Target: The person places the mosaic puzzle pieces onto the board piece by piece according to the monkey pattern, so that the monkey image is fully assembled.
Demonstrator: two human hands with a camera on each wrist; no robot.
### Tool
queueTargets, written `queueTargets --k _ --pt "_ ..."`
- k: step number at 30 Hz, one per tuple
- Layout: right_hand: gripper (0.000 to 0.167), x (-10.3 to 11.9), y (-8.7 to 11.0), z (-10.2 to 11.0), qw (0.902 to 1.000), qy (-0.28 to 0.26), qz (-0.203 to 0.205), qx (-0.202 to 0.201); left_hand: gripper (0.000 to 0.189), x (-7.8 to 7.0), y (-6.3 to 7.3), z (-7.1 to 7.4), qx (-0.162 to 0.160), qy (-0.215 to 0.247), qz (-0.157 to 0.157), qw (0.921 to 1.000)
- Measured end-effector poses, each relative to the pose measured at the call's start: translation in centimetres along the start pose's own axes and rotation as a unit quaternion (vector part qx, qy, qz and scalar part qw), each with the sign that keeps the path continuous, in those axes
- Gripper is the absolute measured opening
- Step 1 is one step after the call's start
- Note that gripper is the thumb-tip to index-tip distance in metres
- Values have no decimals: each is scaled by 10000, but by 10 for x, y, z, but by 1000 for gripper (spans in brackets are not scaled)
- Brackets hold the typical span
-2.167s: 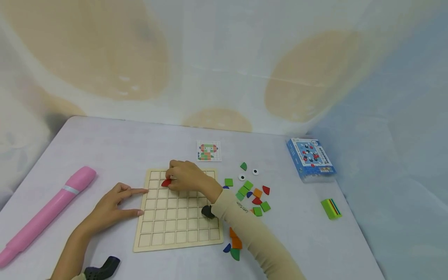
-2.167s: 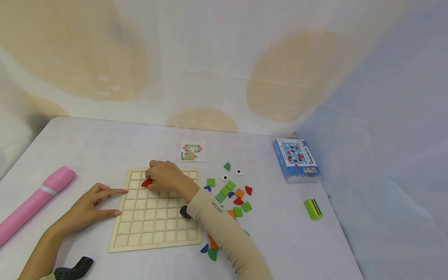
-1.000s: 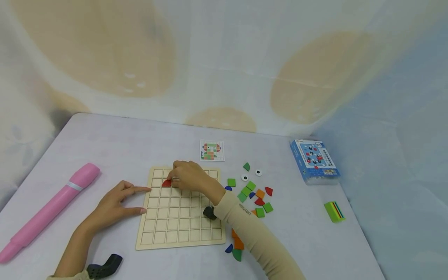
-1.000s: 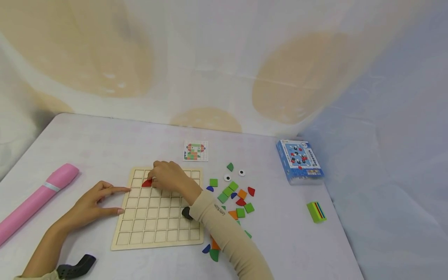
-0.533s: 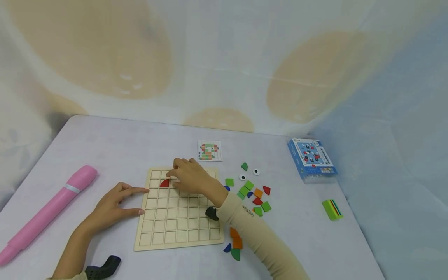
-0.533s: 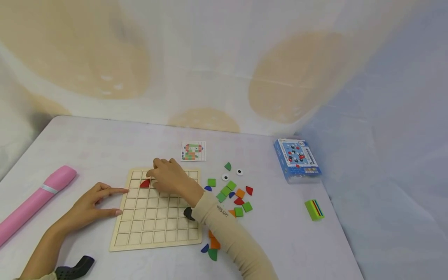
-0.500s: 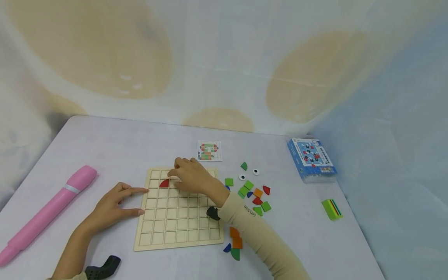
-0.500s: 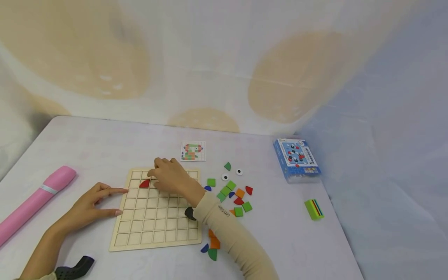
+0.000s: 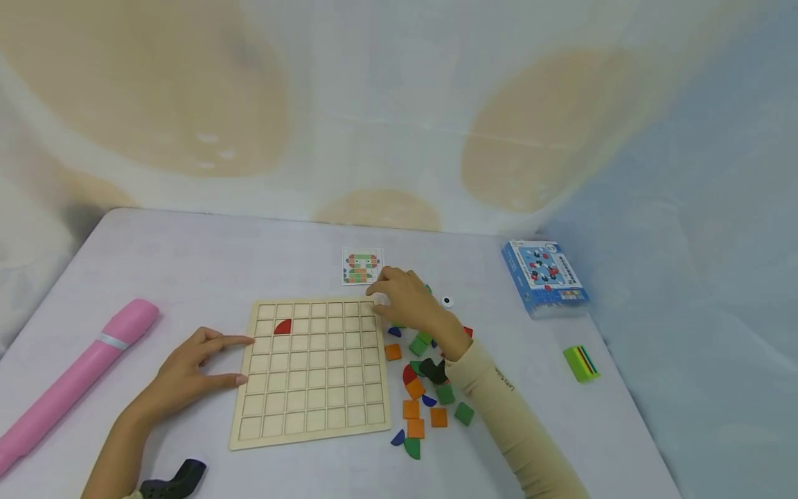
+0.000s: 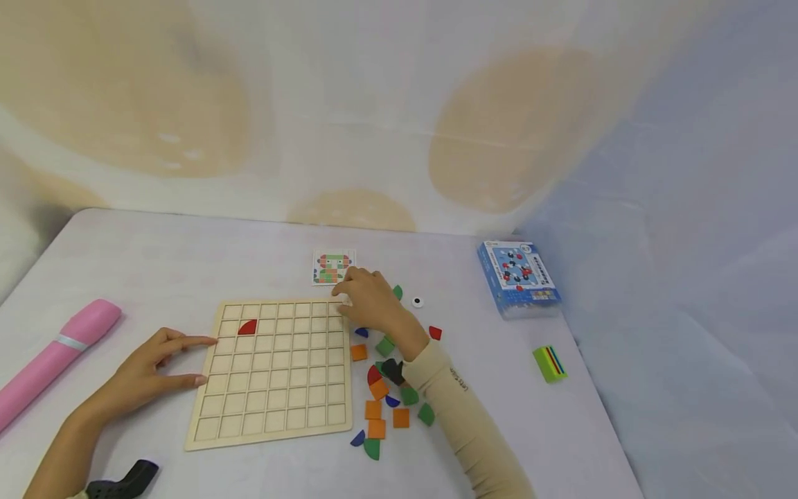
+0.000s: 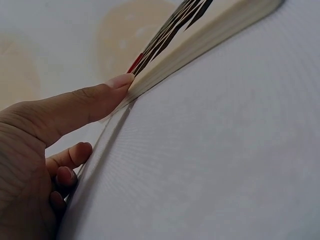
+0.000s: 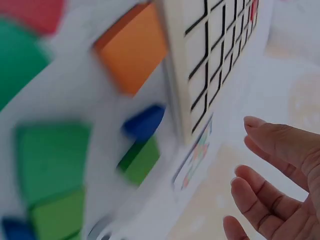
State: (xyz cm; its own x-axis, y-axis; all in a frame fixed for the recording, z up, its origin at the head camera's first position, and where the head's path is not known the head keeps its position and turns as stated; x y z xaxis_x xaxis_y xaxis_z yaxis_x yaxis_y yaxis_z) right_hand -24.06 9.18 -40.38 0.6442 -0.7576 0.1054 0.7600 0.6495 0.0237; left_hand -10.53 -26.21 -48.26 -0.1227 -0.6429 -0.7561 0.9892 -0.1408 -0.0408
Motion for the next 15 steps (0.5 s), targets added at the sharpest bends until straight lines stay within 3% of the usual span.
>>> queueTargets --k 8,15 --pt "23 -45 41 0 9954 -341 -899 36 58 1 0 -1 -42 -53 -10 10000" --pt "24 -62 68 -7 9907 -236 -1323 200 60 1 0 -2 -15 -36 43 10000"
Point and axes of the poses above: each hand's wrist, its own y-axis away from the middle knuckle, its own z-axis out of the back of the hand, x = y × z, the point moved 1 cm from there along -y, towards the middle knuckle, and after that the axes turned 8 degrees about y, right-handed, at the moved point
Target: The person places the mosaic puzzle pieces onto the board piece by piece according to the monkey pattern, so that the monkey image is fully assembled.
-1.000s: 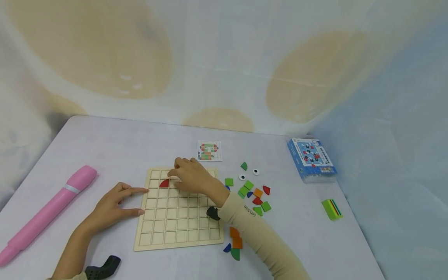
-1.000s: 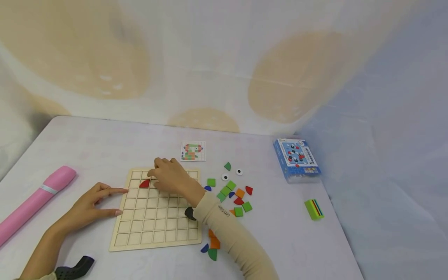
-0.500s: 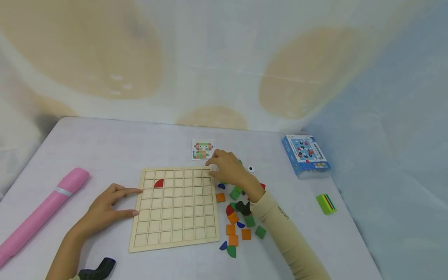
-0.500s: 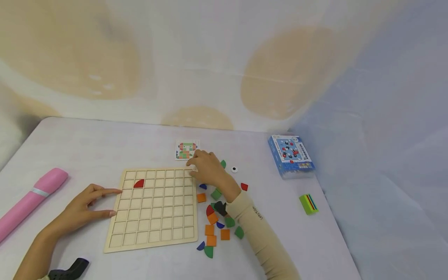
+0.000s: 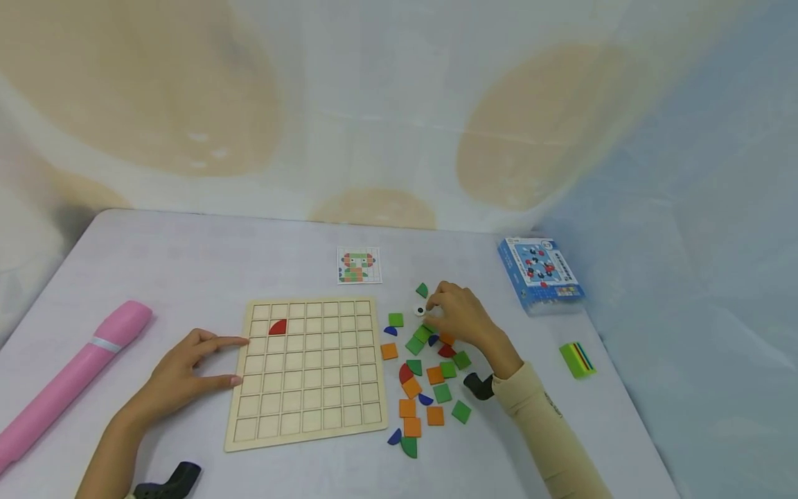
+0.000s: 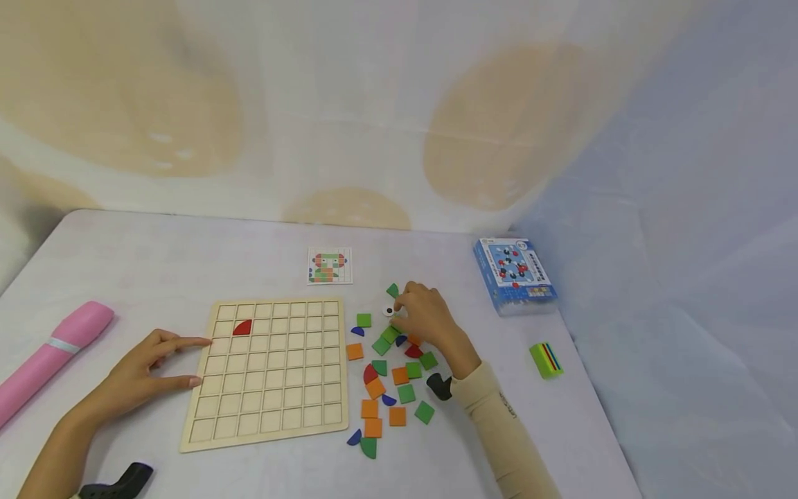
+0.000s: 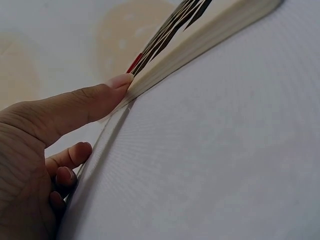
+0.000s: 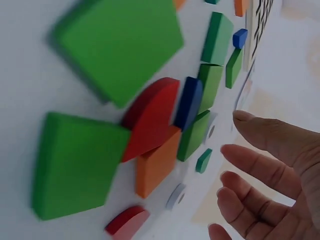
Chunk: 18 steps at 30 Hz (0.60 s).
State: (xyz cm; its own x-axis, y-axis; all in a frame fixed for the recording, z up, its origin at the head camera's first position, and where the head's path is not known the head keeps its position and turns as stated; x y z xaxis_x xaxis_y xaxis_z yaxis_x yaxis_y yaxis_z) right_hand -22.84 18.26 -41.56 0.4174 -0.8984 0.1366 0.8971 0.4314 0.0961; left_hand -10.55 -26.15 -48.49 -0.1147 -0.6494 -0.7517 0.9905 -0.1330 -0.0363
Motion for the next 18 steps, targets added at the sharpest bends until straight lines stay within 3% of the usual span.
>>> queueTargets --k 5,10,18 --pt "29 -6 8 -5 9995 243 -156 117 60 0 1 1 50 58 132 9999" --pt "29 -7 10 -9 9984 554 -53 97 59 0 1 1 47 56 179 9998" --pt "28 -8 9 -14 9979 650 -36 -24 59 -1 1 0 21 73 150 9999"
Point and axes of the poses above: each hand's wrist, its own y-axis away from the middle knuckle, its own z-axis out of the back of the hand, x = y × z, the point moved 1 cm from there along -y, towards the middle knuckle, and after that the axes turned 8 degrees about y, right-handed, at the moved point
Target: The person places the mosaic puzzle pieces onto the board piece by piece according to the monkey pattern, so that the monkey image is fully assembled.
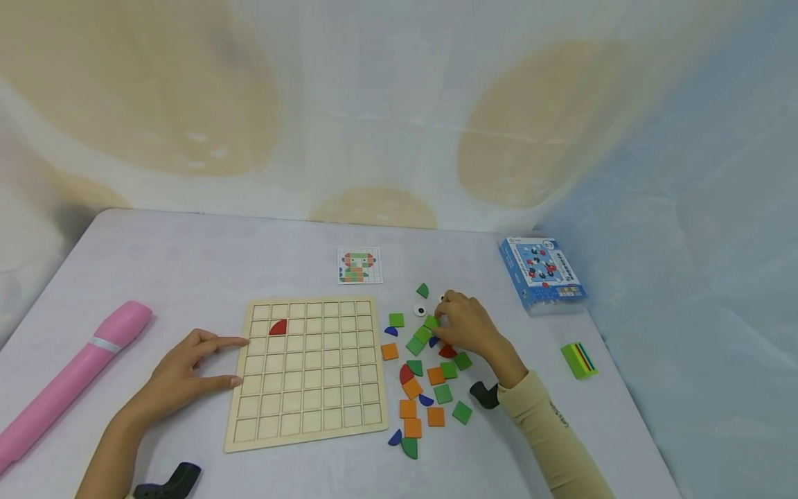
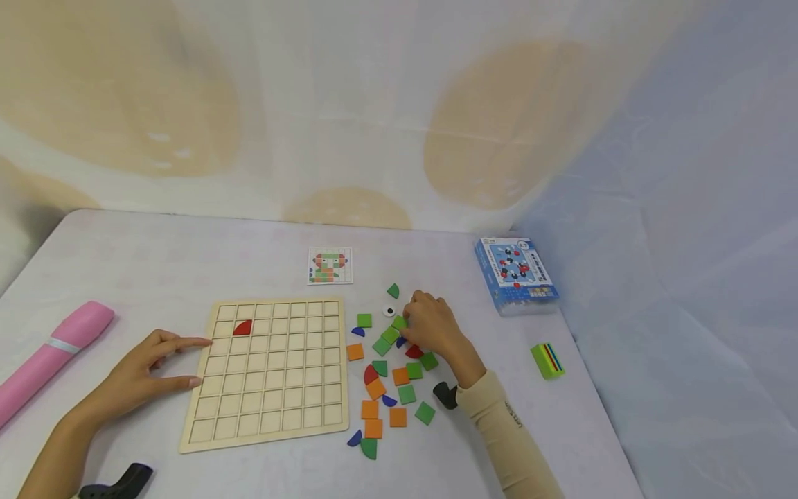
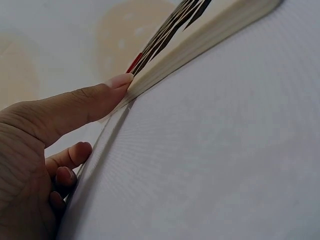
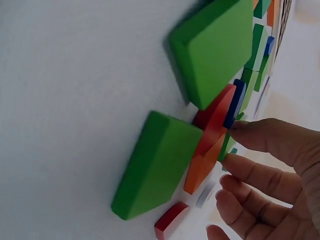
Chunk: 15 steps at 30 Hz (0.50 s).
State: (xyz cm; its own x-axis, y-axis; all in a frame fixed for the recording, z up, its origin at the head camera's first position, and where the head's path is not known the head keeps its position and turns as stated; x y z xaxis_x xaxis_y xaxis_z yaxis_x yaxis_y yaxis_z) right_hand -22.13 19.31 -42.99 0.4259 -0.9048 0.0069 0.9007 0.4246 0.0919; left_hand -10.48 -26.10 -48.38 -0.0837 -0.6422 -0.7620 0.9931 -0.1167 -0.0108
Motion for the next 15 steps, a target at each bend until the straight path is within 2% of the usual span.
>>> queueTargets --k 10,15 --pt "26 -3 -3 3 9992 -212 178 -301 59 0 -1 -1 -5 -24 -61 10000" --pt "26 12 -10 12 9976 -407 431 -360 59 0 -1 0 -20 -33 -78 10000"
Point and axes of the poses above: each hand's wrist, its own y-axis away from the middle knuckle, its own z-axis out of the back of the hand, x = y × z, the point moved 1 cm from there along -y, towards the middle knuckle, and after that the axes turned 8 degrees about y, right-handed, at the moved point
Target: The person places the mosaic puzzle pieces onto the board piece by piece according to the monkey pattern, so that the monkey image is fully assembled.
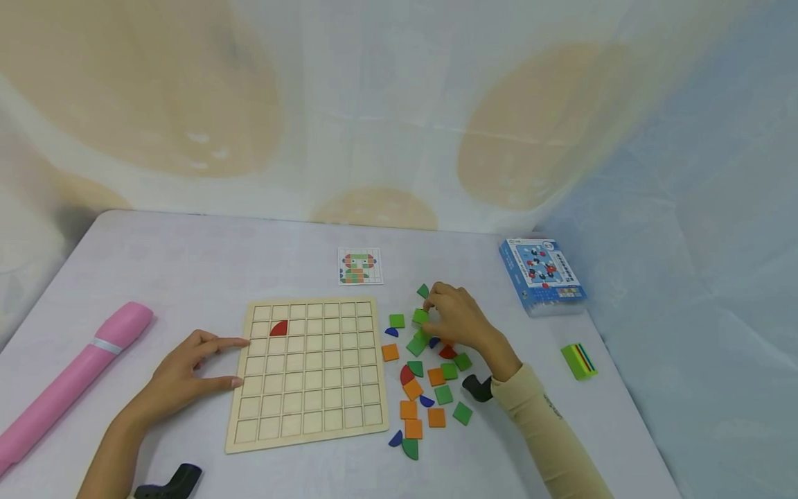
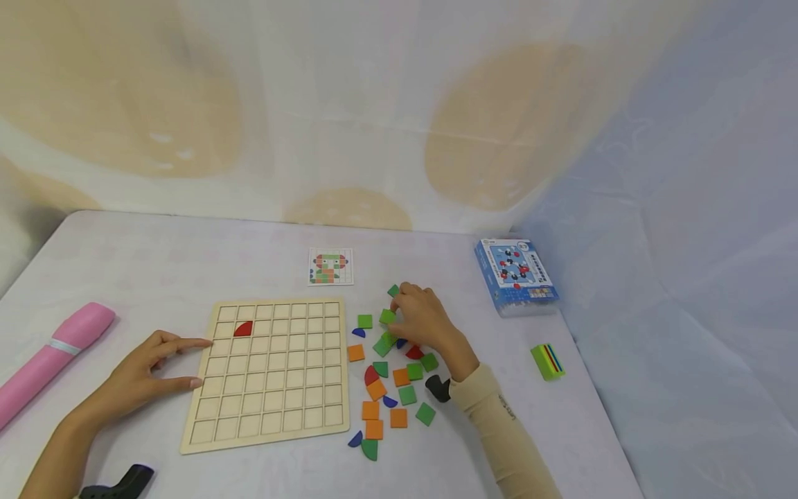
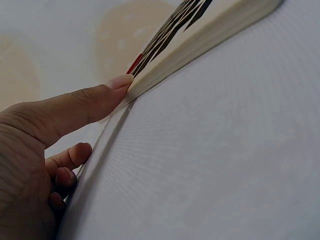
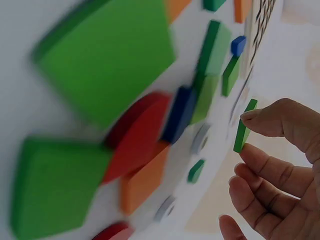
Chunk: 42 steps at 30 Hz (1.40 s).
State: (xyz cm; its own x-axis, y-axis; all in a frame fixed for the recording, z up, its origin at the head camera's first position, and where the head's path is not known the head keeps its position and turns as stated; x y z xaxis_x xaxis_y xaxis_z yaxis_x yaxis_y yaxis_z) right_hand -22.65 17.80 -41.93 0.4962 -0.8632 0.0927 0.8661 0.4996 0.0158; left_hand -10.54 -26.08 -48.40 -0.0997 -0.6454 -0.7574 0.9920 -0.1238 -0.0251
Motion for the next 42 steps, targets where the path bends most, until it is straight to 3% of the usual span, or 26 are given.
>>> queueTargets --k 9,18,24,32,42 --pt "26 46 -23 9 9980 46 621 78 58 0 -1 0 -48 -18 -51 10000" --pt "25 87 -47 4 9934 -20 1132 162 58 4 1 0 -57 -61 -50 10000" --pt "26 112 -58 -3 9908 17 1320 298 58 4 0 -1 -80 41 -162 9998" --pt "22 143 -74 -10 9870 82 1571 323 58 0 0 1 -29 -2 -52 10000" --pt "18 163 -89 -18 9838 252 1717 446 59 0 -1 0 -30 -62 -26 10000"
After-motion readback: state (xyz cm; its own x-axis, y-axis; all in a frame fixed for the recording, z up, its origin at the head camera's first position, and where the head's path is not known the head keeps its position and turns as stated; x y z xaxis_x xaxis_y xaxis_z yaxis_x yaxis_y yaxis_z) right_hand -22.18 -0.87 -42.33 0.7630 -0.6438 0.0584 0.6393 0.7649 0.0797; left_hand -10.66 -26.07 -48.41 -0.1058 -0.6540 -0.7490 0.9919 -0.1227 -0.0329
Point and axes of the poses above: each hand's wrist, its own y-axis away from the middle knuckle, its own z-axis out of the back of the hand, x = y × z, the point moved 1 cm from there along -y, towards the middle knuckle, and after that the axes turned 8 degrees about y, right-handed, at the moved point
